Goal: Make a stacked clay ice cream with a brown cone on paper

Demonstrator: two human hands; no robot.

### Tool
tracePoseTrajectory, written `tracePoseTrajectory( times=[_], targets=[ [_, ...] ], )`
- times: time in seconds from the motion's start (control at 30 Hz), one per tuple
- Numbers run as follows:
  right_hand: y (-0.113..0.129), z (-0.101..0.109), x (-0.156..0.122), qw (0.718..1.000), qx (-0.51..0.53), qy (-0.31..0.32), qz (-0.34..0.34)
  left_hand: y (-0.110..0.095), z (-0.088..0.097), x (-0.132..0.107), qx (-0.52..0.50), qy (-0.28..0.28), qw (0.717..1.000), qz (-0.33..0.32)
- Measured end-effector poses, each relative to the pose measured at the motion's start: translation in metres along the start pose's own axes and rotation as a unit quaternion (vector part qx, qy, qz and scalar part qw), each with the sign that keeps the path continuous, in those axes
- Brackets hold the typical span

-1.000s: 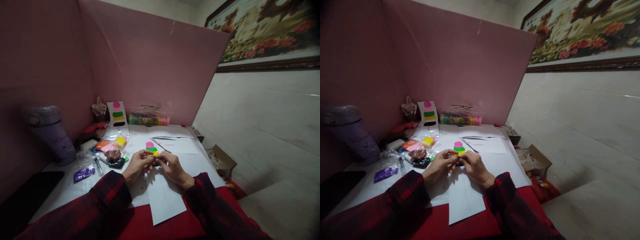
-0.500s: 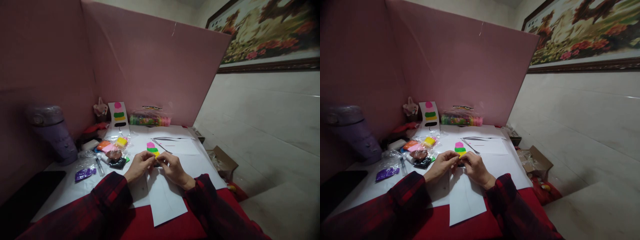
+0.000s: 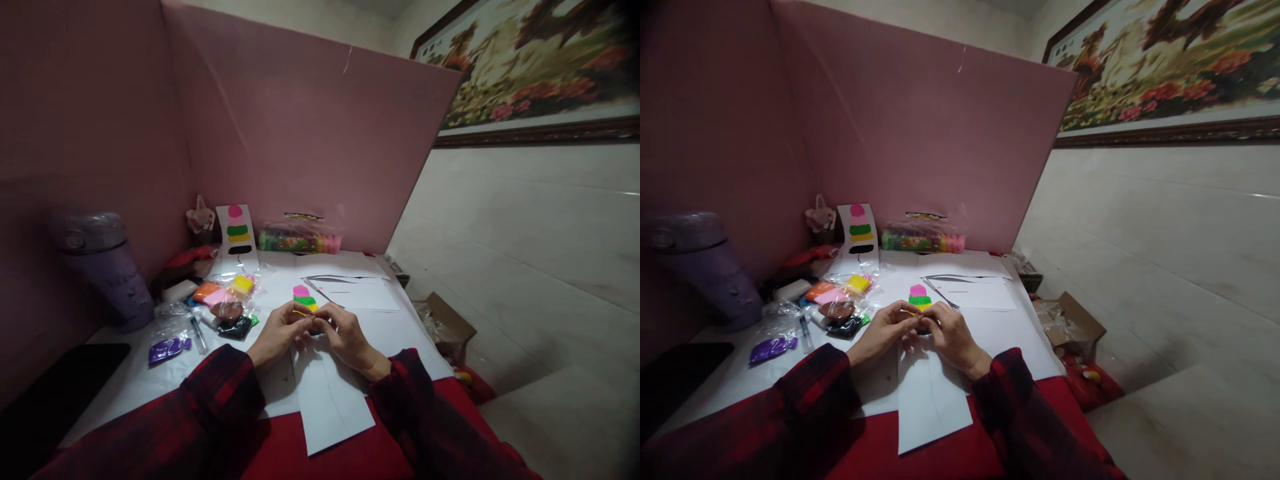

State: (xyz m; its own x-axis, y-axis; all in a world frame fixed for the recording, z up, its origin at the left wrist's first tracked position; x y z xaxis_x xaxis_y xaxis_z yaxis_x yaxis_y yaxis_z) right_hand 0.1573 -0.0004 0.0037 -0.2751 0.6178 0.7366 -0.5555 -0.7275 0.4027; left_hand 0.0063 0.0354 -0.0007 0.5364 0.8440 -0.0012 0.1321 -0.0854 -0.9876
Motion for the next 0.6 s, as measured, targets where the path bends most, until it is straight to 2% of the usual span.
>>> tracePoseTrajectory(
  times=[0.27,0.47,0.6],
  targets=[
    [0.0018,-0.0003,0.0001,0.999,0.024,0.022,0.020,-0.0023,0.0021,0.0007,0.020,-0.029,0.999,-0.028],
    [-0.0020,0.0002,-0.0007,1.000,-0.001,-0.009,-0.010,-0.0054,0.0027,-0.0010,0.000,-0.032,0.999,-0.017],
    [-0.0024,0.0000,-0.0009,1.000,0.021,-0.021,0.005,-0.0072,0.0029,-0.0020,-0.009,-0.036,0.999,-0.012]
  ],
)
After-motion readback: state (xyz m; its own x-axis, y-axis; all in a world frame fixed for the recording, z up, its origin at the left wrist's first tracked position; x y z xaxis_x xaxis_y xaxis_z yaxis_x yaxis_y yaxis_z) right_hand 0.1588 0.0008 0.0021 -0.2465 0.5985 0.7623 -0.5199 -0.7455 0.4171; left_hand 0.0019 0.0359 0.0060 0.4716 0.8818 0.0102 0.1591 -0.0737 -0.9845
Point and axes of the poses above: each hand's wrist, its own x-axis towards the middle knuckle, its own z-axis out of the back of the hand, y = z × x, the point moved 2 cm from there along x, towards the middle knuckle, and after that the axes turned 6 degrees about z, right-handed, at the moved point
